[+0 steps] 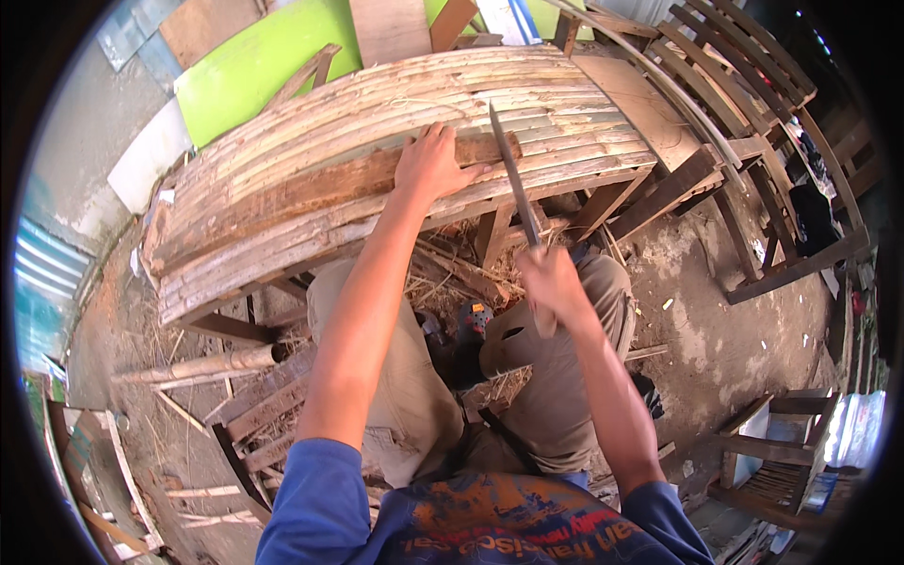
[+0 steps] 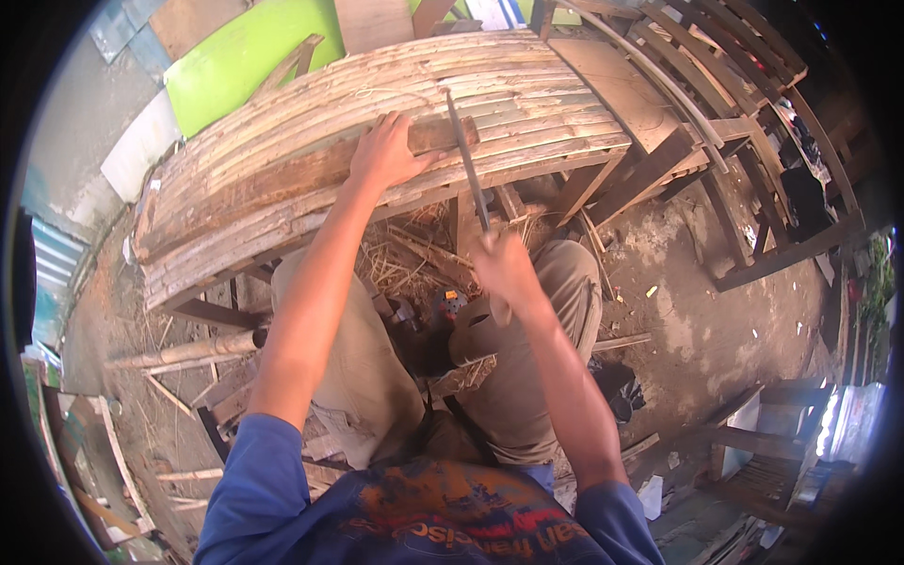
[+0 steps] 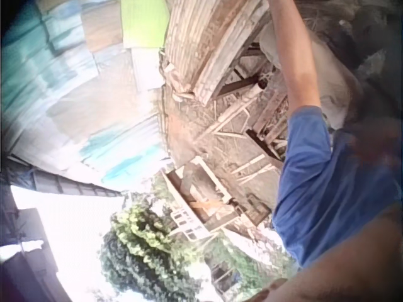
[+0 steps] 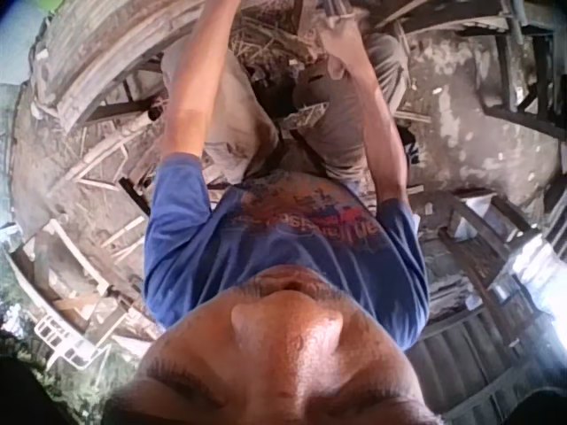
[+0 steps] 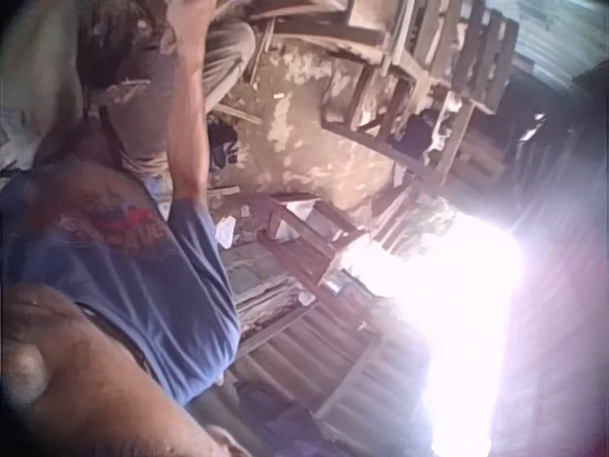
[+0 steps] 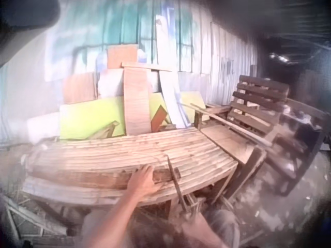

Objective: The person uses a machete to repeatedly strike and shape a small piece of wood held on a workbench. They then switch to a hand saw to cut the same piece of wood.

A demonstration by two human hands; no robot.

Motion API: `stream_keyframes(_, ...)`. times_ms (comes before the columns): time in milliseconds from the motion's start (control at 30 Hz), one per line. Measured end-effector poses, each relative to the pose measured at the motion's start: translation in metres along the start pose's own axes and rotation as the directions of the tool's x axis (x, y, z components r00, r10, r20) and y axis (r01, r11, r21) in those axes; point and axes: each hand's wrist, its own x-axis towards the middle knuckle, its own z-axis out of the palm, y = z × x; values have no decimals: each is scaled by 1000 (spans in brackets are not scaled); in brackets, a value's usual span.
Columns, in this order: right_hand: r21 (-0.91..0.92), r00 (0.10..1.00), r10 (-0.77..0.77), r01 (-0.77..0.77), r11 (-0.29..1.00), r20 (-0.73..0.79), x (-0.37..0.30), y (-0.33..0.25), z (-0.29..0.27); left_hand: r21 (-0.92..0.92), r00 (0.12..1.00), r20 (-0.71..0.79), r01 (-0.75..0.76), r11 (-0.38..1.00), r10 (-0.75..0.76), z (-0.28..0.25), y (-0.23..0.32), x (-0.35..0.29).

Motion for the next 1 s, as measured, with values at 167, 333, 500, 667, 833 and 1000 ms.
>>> stream_keyframes(167,22,997,47,-49,999,58,79,-59,-14,-22,998,46,-28,999,29,-5,11,3)
stream_keyframes(333,-198,998,-66,63,978,-10,-7,7,-4,-51,1000,30,0,999,2,-5,1,-2)
stream_keyframes(500,-312,951,35,-136,940,-307,-93,10,-24,-68,1000,-6,28,997,-28,-7,4,-1)
stream_keyframes(667,108,808,108,-55,993,-580,-107,53,-62,-10,960,-268,-86,996,80,20,11,-7)
stream_keyframes(833,169,708,112,10,985,-697,-136,31,-116,-72,807,-482,-424,903,341,11,25,-19)
stream_keyframes(1000,130,583,107,-2,991,-806,-119,120,-99,-129,617,-575,-717,685,538,-18,92,-67)
